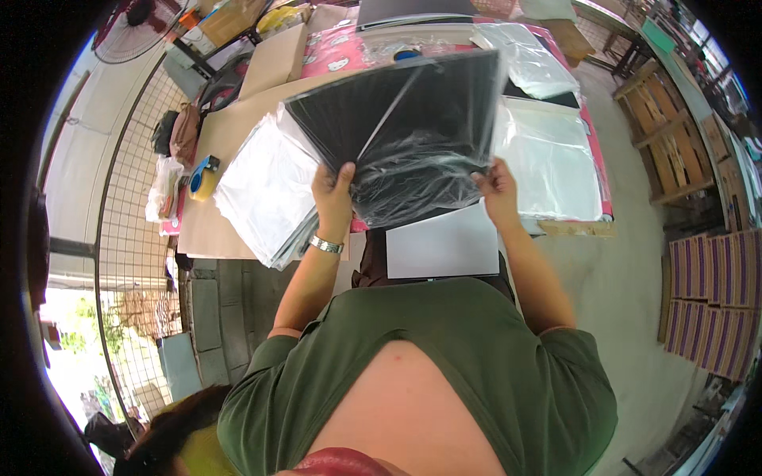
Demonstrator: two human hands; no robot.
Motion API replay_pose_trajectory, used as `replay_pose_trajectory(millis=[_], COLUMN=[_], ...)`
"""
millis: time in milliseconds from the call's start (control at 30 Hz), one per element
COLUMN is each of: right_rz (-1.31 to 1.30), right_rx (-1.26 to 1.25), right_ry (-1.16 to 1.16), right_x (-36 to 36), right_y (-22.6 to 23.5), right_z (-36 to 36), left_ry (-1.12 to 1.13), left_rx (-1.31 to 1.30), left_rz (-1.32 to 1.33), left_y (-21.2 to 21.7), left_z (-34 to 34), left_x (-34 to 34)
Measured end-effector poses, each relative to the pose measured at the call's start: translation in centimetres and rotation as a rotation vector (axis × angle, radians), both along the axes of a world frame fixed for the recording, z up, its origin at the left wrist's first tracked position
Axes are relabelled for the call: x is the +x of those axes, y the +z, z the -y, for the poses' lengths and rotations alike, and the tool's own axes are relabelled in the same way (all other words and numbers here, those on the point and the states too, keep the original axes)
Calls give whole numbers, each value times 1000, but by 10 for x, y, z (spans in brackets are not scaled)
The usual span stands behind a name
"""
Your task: The person places a black product and a white sheet into plastic bags one at a time, stacking the bagged items on a table.
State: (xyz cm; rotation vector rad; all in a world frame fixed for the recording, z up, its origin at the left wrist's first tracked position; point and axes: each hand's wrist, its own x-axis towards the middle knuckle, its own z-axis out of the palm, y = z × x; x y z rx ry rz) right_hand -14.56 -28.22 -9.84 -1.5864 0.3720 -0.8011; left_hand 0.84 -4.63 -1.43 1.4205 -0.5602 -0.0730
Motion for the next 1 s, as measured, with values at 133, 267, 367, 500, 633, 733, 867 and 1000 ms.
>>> replay_pose_trajectory(millis=[133, 267, 367, 500, 633, 733, 867, 1000], right_rz=[-346, -361, -558, -613, -641, -727, -684, -448], right_rx=[-85, 5, -95, 279, 669, 546, 333, 440], right_ry=[-74, 32, 27, 88, 94, 192, 366, 502], right_x=[-10, -43, -95, -147, -183, -195, -144, -27], right_y=[-28, -10, -60, -35, -50, -59, -5, 20], right_z=[-12, -28, -35, -75, -78, -67, -79, -81], left_ry=[-108, -158, -224, -326, -427, -409, -177, 126], left_rx=[27, 20, 169, 231, 323, 303, 0, -71], left_rz=[-334, -648, -764, -779, -879, -734, -862, -665], left_y=[-99, -109, -108, -134, -133, -117, -55, -39], left_z=[-13, -35, -56, -95, -110, -107, -102, -127], left_x=[-7, -44, -65, -103, -110, -107, -102, -58])
